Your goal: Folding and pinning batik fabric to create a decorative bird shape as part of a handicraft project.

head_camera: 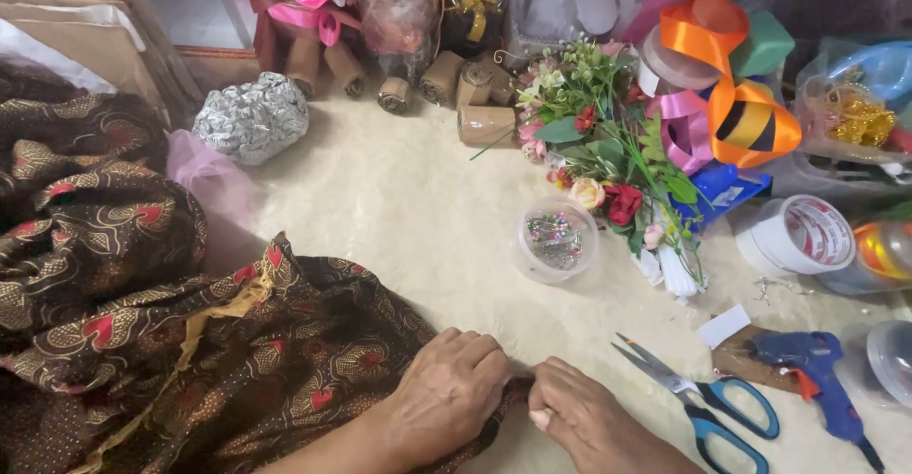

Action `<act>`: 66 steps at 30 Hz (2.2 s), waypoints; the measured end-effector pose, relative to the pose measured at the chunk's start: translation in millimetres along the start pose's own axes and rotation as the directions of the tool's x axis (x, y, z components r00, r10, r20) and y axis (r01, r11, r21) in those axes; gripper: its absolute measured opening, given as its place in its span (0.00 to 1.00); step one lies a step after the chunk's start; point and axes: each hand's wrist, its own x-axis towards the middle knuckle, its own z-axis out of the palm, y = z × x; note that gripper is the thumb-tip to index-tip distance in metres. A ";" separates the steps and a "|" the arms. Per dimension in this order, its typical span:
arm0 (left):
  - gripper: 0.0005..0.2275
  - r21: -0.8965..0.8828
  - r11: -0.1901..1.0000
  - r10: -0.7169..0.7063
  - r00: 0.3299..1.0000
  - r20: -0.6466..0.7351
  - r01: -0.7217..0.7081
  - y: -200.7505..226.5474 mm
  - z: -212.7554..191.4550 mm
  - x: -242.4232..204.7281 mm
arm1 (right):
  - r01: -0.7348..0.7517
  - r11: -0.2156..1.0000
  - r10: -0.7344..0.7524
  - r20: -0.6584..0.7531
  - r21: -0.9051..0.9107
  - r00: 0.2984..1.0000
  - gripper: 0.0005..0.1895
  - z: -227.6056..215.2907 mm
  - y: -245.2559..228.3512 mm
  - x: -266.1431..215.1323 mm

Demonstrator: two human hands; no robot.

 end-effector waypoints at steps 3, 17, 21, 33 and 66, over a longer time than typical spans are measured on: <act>0.06 -0.006 1.000 -0.005 1.000 -0.004 0.005 -3.1 6.5 -2.7 | -0.020 0.999 0.021 0.022 -0.029 1.000 0.12 0.7 4.1 -2.7; 0.04 -0.268 0.950 -0.104 0.971 0.217 0.162 0.7 12.4 1.2 | -0.012 0.976 -0.061 -0.324 -0.217 0.944 0.11 -23.8 -24.7 -17.6; 0.04 -0.366 0.812 -0.387 0.888 0.248 0.455 1.4 4.9 6.4 | -0.418 0.806 0.169 -0.514 -0.420 0.841 0.13 -53.5 -7.6 -67.5; 0.08 -0.688 0.364 -0.602 0.722 0.341 0.628 -1.2 -7.4 17.2 | -0.850 0.069 0.500 -0.720 -0.522 0.482 0.36 -37.1 99.4 -163.4; 0.05 0.052 0.909 -0.381 0.776 0.503 0.413 16.8 -19.8 96.5 | -0.445 0.639 0.677 0.184 -0.628 0.713 0.34 -77.7 -4.0 -36.7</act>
